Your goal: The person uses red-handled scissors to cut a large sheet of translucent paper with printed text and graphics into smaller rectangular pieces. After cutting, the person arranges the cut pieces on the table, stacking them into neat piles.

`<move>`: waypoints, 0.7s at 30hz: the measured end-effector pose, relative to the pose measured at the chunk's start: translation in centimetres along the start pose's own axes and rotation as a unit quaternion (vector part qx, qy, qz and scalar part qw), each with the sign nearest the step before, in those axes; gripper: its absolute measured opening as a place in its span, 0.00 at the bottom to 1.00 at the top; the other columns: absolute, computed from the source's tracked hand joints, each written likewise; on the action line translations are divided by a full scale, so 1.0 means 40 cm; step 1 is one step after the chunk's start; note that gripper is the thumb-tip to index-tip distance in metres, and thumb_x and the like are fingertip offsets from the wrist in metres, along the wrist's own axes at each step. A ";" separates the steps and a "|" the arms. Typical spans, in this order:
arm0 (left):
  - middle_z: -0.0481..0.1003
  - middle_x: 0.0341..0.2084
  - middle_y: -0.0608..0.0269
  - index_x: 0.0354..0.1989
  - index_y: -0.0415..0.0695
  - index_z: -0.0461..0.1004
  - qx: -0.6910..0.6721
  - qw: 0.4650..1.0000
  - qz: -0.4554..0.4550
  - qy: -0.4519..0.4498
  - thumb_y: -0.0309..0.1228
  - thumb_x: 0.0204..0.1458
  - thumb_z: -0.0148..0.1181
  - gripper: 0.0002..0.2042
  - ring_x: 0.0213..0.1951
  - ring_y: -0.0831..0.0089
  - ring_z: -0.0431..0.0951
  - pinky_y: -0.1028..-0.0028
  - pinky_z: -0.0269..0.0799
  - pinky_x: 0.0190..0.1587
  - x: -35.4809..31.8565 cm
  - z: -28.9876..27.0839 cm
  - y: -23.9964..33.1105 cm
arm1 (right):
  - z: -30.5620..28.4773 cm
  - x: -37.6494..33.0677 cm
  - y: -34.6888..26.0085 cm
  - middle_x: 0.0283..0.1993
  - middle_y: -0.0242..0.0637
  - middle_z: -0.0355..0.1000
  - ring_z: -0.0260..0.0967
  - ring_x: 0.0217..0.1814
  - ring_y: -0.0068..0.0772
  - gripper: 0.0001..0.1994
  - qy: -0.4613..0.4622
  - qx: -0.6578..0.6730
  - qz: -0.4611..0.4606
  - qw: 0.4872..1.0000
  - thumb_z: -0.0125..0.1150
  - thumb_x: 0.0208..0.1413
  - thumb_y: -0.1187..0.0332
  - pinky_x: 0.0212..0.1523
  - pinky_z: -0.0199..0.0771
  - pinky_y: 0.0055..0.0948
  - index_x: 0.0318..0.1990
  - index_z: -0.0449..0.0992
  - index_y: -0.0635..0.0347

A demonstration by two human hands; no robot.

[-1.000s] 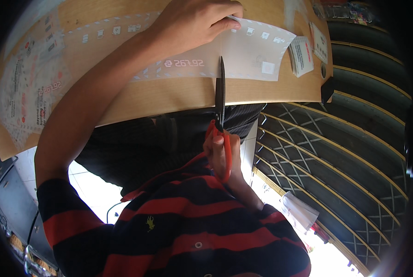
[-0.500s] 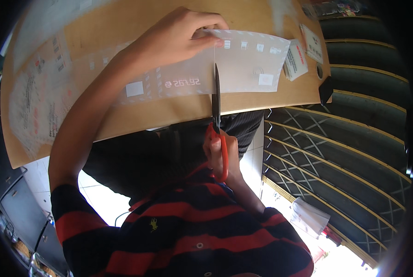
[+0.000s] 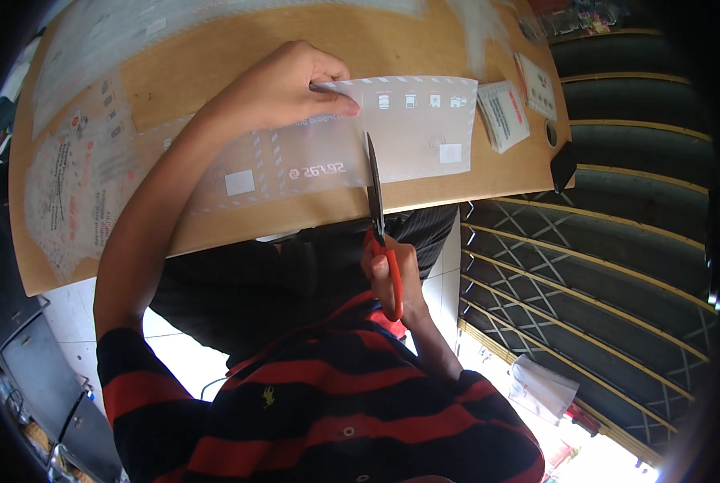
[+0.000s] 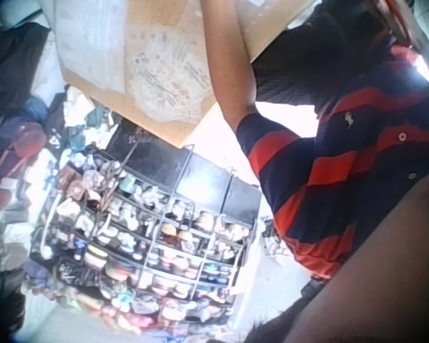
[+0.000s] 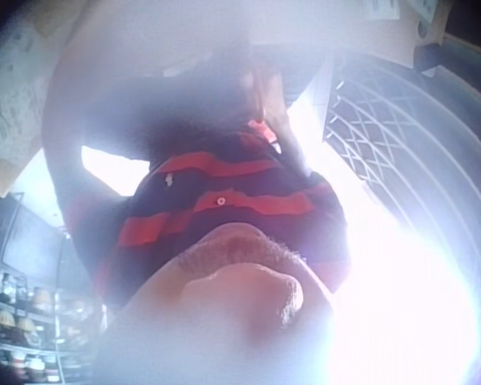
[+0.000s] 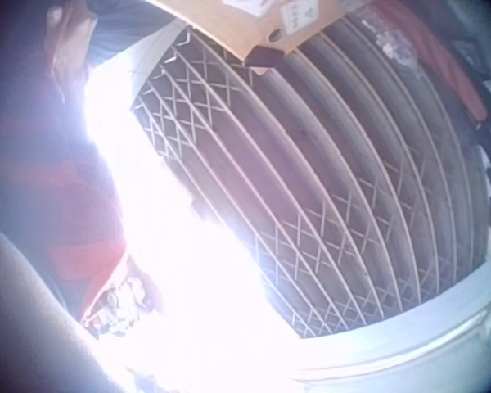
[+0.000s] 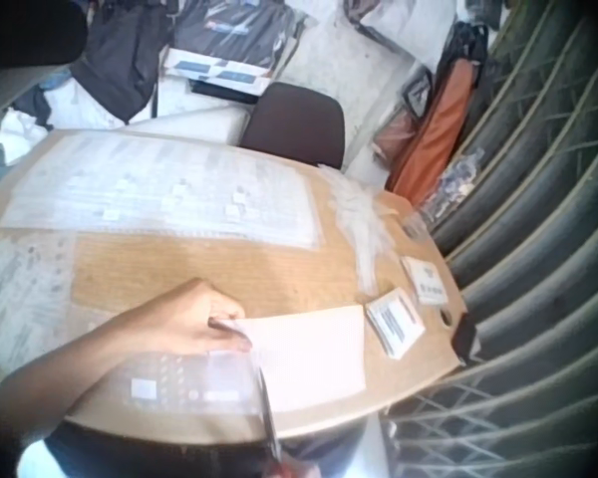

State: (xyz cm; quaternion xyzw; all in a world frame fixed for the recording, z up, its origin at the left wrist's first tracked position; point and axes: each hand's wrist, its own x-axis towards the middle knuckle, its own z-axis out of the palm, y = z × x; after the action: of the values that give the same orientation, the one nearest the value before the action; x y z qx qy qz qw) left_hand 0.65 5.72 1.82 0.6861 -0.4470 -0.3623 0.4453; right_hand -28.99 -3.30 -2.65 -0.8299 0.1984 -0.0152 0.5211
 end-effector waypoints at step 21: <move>0.78 0.22 0.67 0.35 0.37 0.79 -0.016 0.999 0.039 0.018 0.34 0.53 0.67 0.11 0.24 0.86 0.69 0.80 0.62 0.26 -0.004 0.019 -0.005 | 0.018 0.017 0.008 0.15 0.42 0.61 0.63 0.16 0.44 0.36 0.031 0.016 -0.006 0.999 0.49 0.55 0.32 0.22 0.63 0.37 0.25 0.66 0.65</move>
State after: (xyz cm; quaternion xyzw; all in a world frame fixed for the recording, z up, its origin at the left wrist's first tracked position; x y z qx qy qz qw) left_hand 0.00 5.69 1.38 0.6674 -0.4597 -0.3392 0.4776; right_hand -28.28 -3.04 -3.40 -0.8216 0.2093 -0.0471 0.5282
